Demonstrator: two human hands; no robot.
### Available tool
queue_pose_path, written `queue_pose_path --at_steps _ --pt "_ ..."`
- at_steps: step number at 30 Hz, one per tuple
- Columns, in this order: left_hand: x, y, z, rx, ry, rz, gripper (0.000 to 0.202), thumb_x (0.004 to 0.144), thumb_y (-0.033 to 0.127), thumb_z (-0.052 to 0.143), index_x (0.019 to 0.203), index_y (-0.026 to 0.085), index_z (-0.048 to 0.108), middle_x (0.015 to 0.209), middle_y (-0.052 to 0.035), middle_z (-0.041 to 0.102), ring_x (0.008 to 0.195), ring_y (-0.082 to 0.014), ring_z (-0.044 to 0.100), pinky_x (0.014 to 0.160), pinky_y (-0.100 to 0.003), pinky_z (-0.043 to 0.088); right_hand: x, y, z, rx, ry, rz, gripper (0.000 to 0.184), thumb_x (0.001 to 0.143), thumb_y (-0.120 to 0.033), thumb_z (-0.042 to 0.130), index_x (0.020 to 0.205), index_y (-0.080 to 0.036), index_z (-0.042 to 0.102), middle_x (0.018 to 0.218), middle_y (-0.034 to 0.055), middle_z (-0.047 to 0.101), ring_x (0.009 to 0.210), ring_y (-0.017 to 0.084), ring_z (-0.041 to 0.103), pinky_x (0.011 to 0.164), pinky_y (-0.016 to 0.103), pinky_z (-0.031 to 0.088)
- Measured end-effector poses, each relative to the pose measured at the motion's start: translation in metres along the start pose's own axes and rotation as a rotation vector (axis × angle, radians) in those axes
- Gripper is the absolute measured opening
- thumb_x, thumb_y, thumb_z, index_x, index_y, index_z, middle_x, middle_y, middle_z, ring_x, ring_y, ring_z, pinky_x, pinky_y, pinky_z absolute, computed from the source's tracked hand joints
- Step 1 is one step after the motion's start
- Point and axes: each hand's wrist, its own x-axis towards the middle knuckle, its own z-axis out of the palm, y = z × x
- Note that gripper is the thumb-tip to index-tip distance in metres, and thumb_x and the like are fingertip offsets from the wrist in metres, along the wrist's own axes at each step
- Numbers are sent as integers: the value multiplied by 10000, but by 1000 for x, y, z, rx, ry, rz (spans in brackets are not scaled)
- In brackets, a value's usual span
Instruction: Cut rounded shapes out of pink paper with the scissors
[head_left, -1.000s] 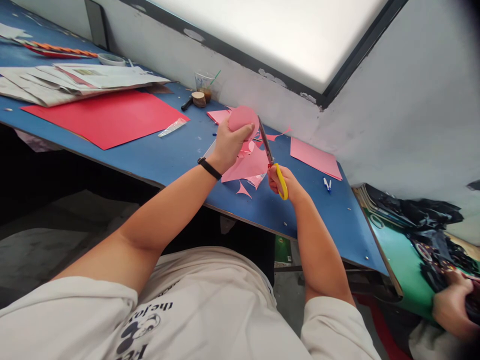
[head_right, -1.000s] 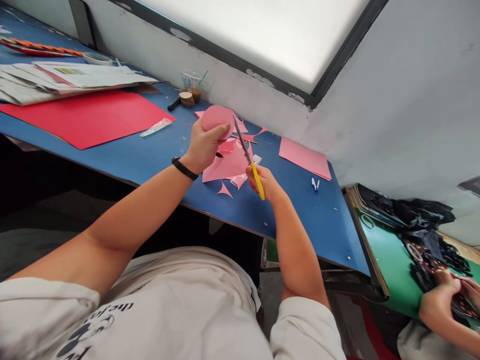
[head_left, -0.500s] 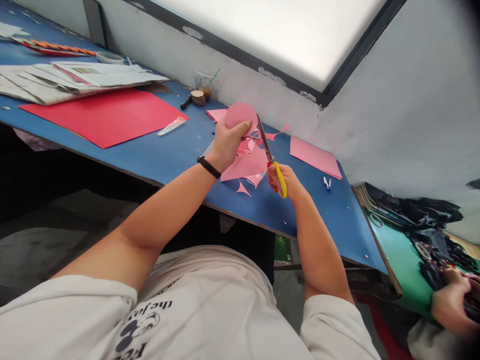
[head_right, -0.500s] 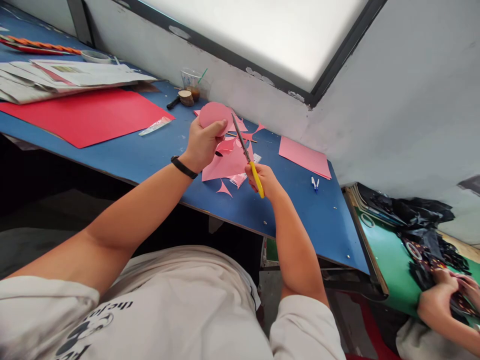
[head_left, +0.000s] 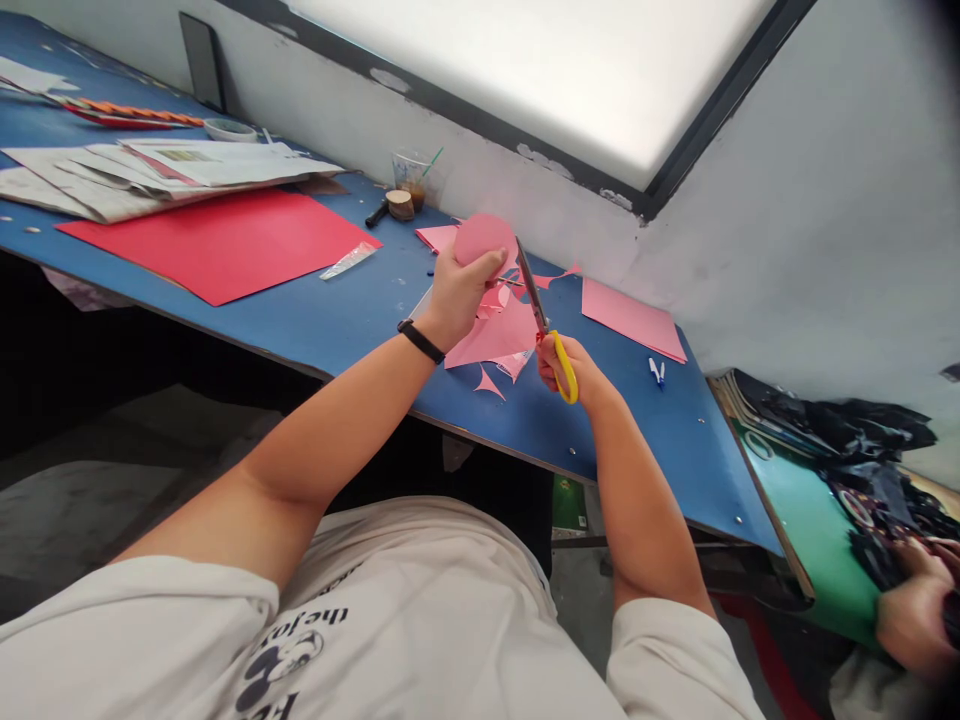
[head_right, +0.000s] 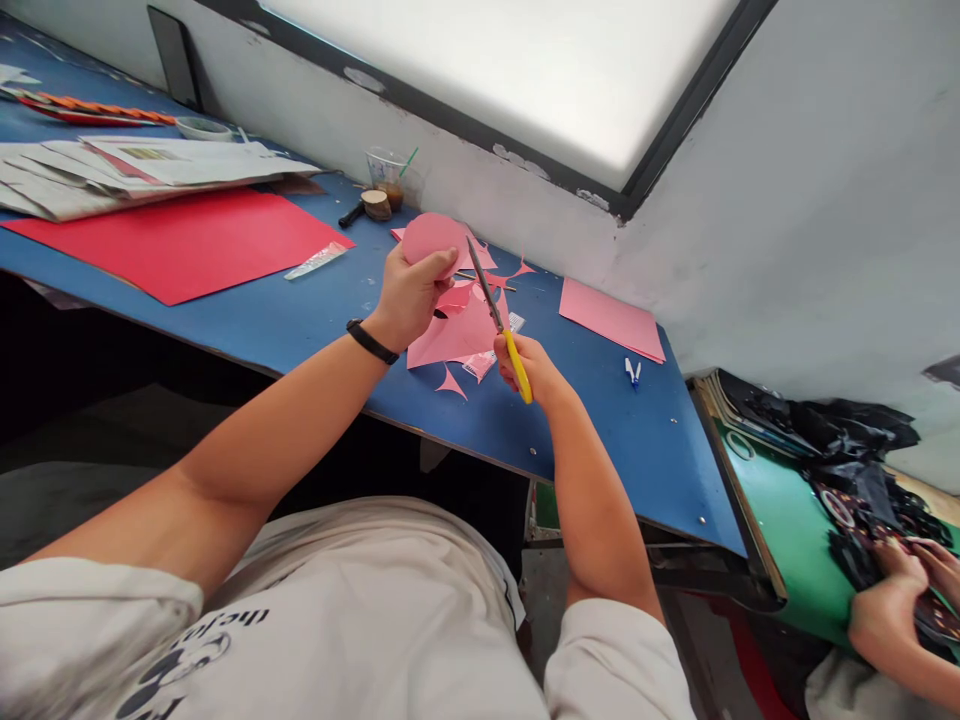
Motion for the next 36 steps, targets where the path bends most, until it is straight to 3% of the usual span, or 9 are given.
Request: queue_pose_path --at_steps 10,20,27,36 --pt "-1 5 2 52 3 -36 442 806 292 995 792 247 555 757 30 577 683 -119 556 643 -280 515 -3 -6 3 -17 9 -3 920 738 -1166 713 791 -290 437 600 -77 357 512 123 343 443 281 343" --pt "-3 6 2 42 11 -25 559 818 298 991 754 256 437 712 27 499 680 -131 517 622 -288 517 -6 -12 2 5 -2 -21 789 859 -980 812 791 -289 437 633 -72 343 548 127 330 461 276 359" --pt "-1 4 0 6 -31 -99 388 779 260 970 842 243 588 805 25 602 682 -105 538 635 -257 520 -5 -12 3 -14 12 -33 843 815 -1058 778 790 -292 426 629 -73 352 537 116 315 458 276 333" --pt "1 2 -5 -58 -158 -115 489 804 251 965 757 251 478 730 51 445 626 -98 408 586 -265 476 -5 -12 4 14 22 -19 799 850 -977 819 807 -294 406 642 -87 302 551 112 281 463 268 317"
